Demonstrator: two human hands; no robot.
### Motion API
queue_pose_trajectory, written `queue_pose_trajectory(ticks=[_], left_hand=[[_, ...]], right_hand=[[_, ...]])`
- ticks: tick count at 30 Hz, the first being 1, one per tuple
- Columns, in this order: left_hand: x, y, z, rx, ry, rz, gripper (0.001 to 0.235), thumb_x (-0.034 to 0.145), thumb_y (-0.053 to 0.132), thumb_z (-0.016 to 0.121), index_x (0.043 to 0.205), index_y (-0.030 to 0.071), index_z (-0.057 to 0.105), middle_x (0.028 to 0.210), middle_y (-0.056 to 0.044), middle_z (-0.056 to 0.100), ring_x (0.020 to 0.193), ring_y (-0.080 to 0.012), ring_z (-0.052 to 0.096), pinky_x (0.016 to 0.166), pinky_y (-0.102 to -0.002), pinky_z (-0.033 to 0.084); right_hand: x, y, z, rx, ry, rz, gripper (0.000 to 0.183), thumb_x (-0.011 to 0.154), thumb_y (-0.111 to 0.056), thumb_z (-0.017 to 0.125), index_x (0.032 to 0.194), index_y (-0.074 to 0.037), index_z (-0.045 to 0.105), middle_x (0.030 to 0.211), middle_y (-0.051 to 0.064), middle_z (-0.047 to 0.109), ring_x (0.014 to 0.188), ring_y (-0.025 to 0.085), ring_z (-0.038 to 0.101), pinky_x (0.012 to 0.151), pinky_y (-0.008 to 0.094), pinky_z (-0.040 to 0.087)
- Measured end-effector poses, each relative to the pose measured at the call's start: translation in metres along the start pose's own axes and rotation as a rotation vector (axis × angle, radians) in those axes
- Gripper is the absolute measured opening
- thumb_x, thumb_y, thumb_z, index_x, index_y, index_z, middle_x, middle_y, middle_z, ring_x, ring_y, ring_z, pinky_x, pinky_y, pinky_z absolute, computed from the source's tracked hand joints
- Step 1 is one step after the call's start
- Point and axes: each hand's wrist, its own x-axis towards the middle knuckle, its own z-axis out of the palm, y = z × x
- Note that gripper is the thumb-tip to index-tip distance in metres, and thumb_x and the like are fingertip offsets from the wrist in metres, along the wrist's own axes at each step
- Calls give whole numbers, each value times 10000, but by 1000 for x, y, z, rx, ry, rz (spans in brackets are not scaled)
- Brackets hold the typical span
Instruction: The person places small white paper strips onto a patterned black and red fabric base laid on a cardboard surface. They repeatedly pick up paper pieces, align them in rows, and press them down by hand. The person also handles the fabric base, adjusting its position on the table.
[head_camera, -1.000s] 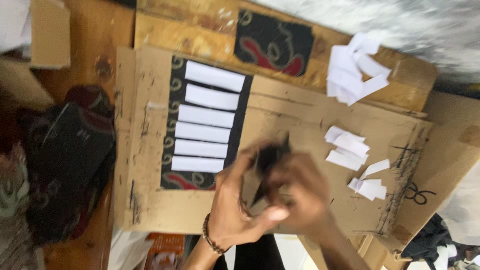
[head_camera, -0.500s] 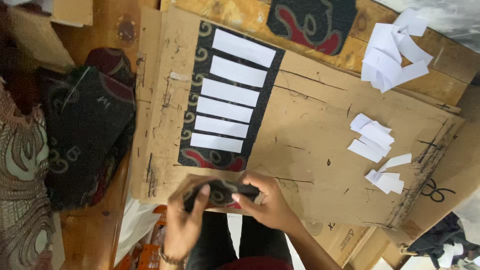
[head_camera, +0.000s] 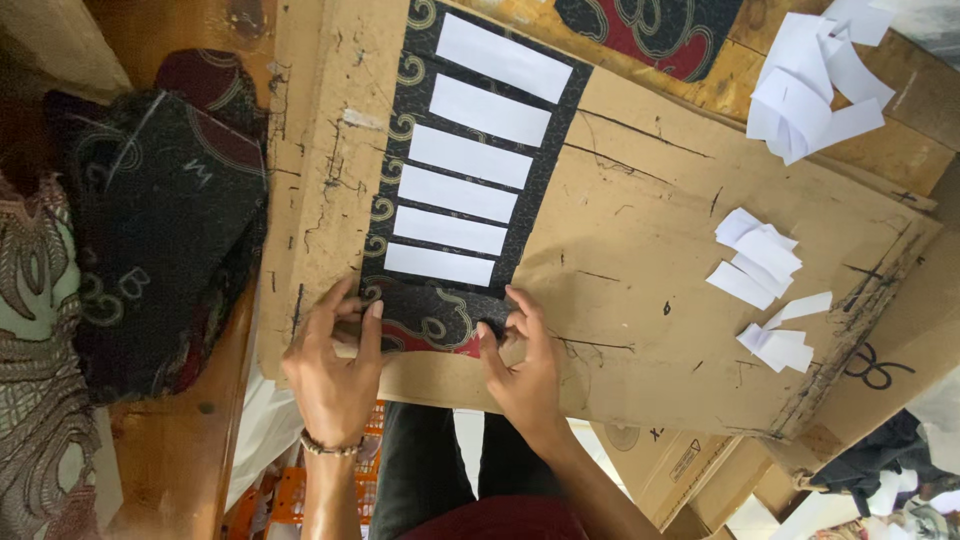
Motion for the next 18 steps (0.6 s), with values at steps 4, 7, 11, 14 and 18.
queue_pose_trajectory(ticks=[4, 7, 11, 14, 18], left_hand=[[3, -6, 9, 61, 55, 68, 370, 885, 68, 806, 1226, -32, 702, 961, -140, 759, 816, -207, 733, 691, -341, 586], [6, -18, 14, 149, 75, 111, 337, 916, 83, 826, 1216, -21, 714, 958, -120, 762, 791, -187, 722, 689, -333, 583], [-6, -32, 20, 193, 169, 236, 387, 932, 127, 871, 1220, -55, 687, 972, -157, 726, 833, -236, 698, 738, -361, 567], [-15, -54, 10, 174, 136, 174, 317, 1069, 123, 772, 1204, -133, 641, 1048, -237, 666, 899, -275, 707, 727, -317, 585], [2, -108, 14, 399, 96, 163, 444, 1085, 233, 722, 1278, -145, 589, 991, -221, 651, 869, -235, 693, 767, -315, 586]], right_hand=[[1, 1, 3, 3, 11, 43, 562, 873, -67, 799, 1376, -6, 554, 745, 32, 590, 658, 106, 553, 638, 247, 499], [1, 2, 1, -4, -6, 33, 541, 873, -89, 807, 1353, 4, 575, 788, 52, 624, 691, 129, 580, 650, 262, 502], [19, 19, -48, -154, 124, -128, 439, 861, -70, 791, 1262, -18, 619, 986, 115, 656, 863, 208, 631, 770, 322, 531], [48, 48, -123, -231, 354, -39, 426, 832, -11, 750, 1247, -20, 651, 1170, 155, 671, 992, 280, 644, 793, 374, 535], [81, 82, -216, -560, 412, -201, 485, 839, -45, 787, 1291, -3, 615, 1258, 186, 614, 1172, 369, 594, 979, 451, 501]])
